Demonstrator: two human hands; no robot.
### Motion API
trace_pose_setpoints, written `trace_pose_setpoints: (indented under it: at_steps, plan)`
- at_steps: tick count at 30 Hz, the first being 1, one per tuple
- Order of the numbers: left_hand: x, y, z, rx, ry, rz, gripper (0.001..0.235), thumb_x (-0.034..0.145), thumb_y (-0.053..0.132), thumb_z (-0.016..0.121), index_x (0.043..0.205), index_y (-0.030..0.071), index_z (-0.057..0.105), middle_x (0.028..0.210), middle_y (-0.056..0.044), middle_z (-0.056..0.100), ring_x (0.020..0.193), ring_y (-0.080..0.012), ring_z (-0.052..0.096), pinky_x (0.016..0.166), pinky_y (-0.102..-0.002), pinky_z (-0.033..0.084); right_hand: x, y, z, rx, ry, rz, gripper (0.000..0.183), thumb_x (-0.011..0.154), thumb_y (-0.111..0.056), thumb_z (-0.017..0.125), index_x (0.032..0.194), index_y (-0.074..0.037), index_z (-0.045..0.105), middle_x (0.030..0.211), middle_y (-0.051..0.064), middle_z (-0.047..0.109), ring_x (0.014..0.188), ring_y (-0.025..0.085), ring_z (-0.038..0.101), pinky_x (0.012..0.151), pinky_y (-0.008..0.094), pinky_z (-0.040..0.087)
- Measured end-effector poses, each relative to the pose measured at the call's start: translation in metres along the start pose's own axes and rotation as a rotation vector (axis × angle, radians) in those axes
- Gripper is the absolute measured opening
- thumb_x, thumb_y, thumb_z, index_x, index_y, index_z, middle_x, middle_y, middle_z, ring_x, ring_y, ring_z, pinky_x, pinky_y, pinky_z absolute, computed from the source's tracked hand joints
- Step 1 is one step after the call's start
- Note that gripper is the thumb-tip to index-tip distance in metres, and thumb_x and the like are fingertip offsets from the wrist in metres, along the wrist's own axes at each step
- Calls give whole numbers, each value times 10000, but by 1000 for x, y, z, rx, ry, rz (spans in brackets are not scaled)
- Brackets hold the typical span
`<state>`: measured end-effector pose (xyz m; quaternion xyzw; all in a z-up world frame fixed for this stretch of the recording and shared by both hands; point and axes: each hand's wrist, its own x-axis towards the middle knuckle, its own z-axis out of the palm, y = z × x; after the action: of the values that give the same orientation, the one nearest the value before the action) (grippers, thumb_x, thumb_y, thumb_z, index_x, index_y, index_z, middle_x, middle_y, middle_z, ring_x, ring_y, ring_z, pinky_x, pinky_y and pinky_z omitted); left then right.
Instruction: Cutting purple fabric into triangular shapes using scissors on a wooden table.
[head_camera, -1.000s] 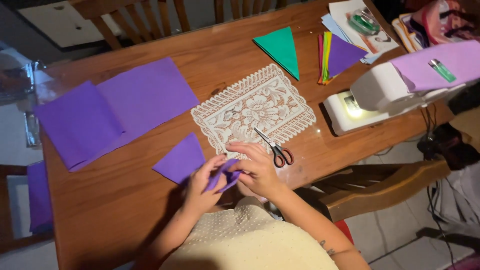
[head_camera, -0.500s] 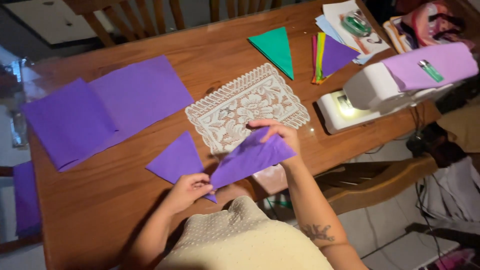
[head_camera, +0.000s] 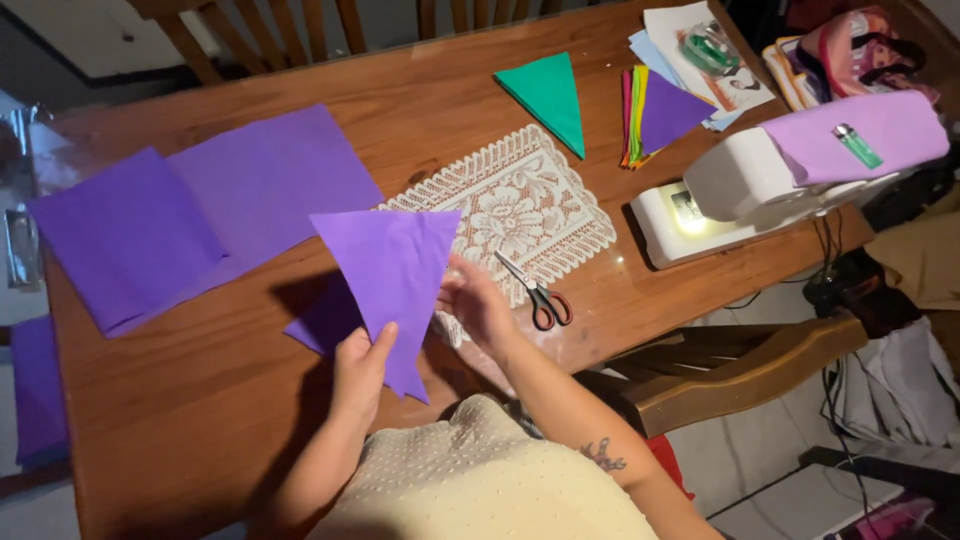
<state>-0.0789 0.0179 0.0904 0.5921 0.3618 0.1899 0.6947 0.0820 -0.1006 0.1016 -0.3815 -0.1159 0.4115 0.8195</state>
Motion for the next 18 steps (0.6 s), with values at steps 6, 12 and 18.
trace_pose_setpoints:
  at_steps: [6,12,18]
  plan:
    - [-19,55,8,-111,178,-129,318,909,284,829,961,24,654,838,-55,635,784,-165,572,799,-336,483,1,32,-1,-523,31,-41,154,873,-97,845,1007,-73,773,882,42,760,805,107,660,770,275,561]
    - [24,53,-23,-564,28,43,166,1006,194,697,1055,44,645,969,-140,737,894,-238,756,880,-450,634,17,-10,59,-554,88,-158,112,872,-132,843,887,-83,744,702,24,709,633,72,640,586,209,531]
    - [30,78,-79,-342,194,85,316,1038,237,597,1304,71,636,1220,-128,722,1080,-188,723,960,-328,596,47,-19,69,-383,225,-190,124,972,-174,728,999,-67,672,733,27,701,637,97,692,594,219,567]
